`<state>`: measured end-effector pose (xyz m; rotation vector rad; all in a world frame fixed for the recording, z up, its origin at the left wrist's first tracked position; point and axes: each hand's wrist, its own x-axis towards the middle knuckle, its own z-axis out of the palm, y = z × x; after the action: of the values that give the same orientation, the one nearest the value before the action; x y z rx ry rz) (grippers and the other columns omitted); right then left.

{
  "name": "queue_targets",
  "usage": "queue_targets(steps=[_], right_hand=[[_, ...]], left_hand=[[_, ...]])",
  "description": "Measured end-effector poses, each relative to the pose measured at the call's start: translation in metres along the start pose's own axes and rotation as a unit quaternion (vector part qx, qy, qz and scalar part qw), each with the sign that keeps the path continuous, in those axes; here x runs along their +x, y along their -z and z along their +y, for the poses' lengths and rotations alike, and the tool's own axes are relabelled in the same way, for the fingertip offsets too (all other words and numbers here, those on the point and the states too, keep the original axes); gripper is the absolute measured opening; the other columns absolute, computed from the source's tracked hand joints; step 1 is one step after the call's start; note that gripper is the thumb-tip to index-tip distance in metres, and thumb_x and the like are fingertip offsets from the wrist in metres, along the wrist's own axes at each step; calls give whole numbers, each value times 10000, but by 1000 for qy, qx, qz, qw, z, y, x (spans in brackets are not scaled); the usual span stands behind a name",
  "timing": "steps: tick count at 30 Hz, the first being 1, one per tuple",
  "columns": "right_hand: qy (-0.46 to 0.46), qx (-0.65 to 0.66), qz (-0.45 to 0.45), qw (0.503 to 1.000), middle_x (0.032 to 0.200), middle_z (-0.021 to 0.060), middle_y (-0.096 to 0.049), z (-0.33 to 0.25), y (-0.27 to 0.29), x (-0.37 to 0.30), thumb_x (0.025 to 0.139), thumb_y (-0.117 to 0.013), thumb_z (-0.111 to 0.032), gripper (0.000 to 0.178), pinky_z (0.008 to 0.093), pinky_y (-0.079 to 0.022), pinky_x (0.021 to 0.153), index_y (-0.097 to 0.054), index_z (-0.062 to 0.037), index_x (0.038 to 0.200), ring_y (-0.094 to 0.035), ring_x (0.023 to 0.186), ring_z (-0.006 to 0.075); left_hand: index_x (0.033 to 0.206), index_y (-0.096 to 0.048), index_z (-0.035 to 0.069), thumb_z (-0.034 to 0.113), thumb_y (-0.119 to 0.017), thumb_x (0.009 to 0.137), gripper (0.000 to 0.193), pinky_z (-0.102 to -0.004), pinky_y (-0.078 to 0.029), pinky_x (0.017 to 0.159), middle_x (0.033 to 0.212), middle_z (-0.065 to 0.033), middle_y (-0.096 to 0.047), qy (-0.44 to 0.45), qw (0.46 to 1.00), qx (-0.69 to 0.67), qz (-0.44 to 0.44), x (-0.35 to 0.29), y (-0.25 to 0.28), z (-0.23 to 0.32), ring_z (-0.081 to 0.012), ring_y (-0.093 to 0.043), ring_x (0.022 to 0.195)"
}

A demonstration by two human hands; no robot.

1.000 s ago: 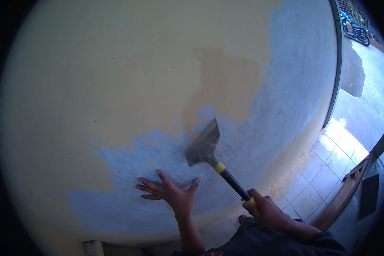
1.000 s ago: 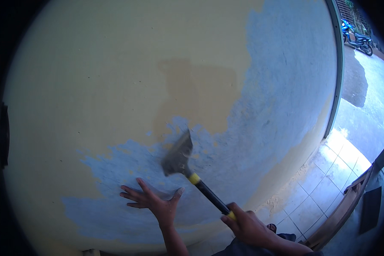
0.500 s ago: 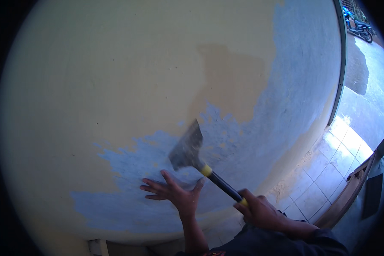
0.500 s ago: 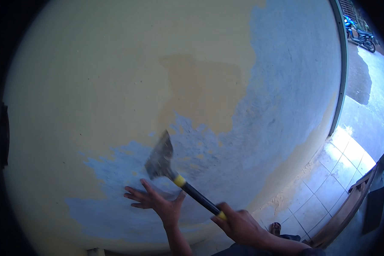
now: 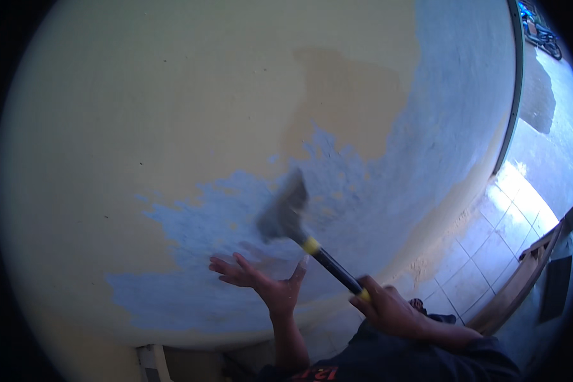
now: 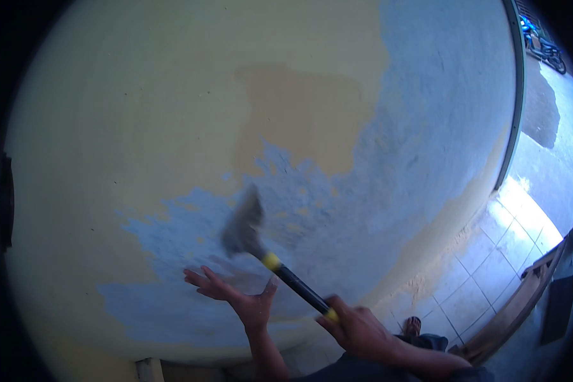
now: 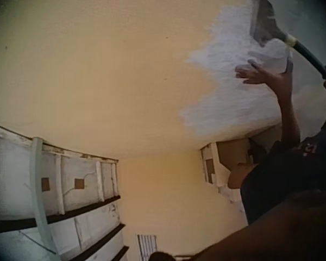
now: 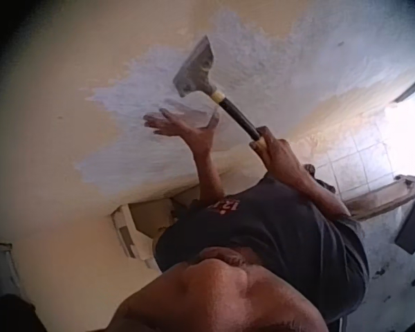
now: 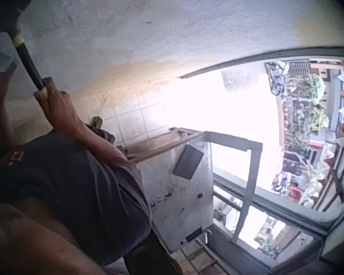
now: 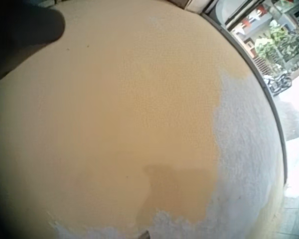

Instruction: The person scrapes old paint off a wall using a wide putty knife.

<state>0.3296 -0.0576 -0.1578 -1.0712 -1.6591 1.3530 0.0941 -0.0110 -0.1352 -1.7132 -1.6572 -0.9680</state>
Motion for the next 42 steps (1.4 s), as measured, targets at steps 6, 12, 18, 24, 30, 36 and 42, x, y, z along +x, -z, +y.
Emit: queue_targets(steps=[6,12,18,24,30,36,42], right_hand=[[-41,-10,-31,999,571,198,-566,-3,-3,4,936,-541,-339,385,487,-469,568,-447,-31,1147,-619,623,437],[-70,4,-22,997,580,166,-568,-28,-12,-9,937,-541,-269,312,456,-457,569,-441,-23,1100,-619,590,385],[-101,13,-15,995,580,166,-566,-5,-17,-17,933,-550,-279,313,452,-451,560,-453,-24,1088,-622,588,378],[-4,5,-7,1000,577,192,-564,-35,-12,6,932,-558,-316,372,490,-463,571,-445,-26,1135,-608,618,447],[-13,6,-32,999,568,179,-562,-37,-24,4,935,-550,-314,366,496,-464,576,-434,-28,1131,-611,621,440],[-83,-15,8,996,534,195,-524,-25,-25,-17,939,-541,-307,337,491,-429,528,-431,-22,1080,-576,596,461],[-20,3,-2,1000,578,179,-560,-67,-14,8,946,-527,-329,350,496,-444,567,-443,-23,1095,-606,612,437]], left_hand=[[1500,-90,138,576,-822,563,1268,-667,-26,1059,1541,-218,67,5,995,-42,90,2,15,-19,-437,111,1408],[1502,-113,163,693,-764,546,1271,-710,26,1017,1537,-245,58,51,995,49,71,-2,21,-43,-482,108,1394],[1508,-76,174,791,-692,527,1313,-733,59,986,1532,-247,106,67,993,72,66,-1,8,-48,-495,149,1380],[1509,-60,177,810,-673,527,1320,-743,73,971,1530,-247,121,71,992,82,62,-3,8,-56,-497,162,1376],[1509,-56,180,805,-669,542,1305,-747,69,967,1528,-250,128,62,994,72,60,-2,8,-53,-499,165,1375],[1508,-72,163,807,-664,547,1299,-750,69,962,1526,-258,118,67,993,93,42,-5,16,-56,-507,154,1374],[1508,-87,170,799,-672,549,1287,-749,68,963,1524,-267,114,63,994,71,56,1,7,-54,-508,153,1374]])
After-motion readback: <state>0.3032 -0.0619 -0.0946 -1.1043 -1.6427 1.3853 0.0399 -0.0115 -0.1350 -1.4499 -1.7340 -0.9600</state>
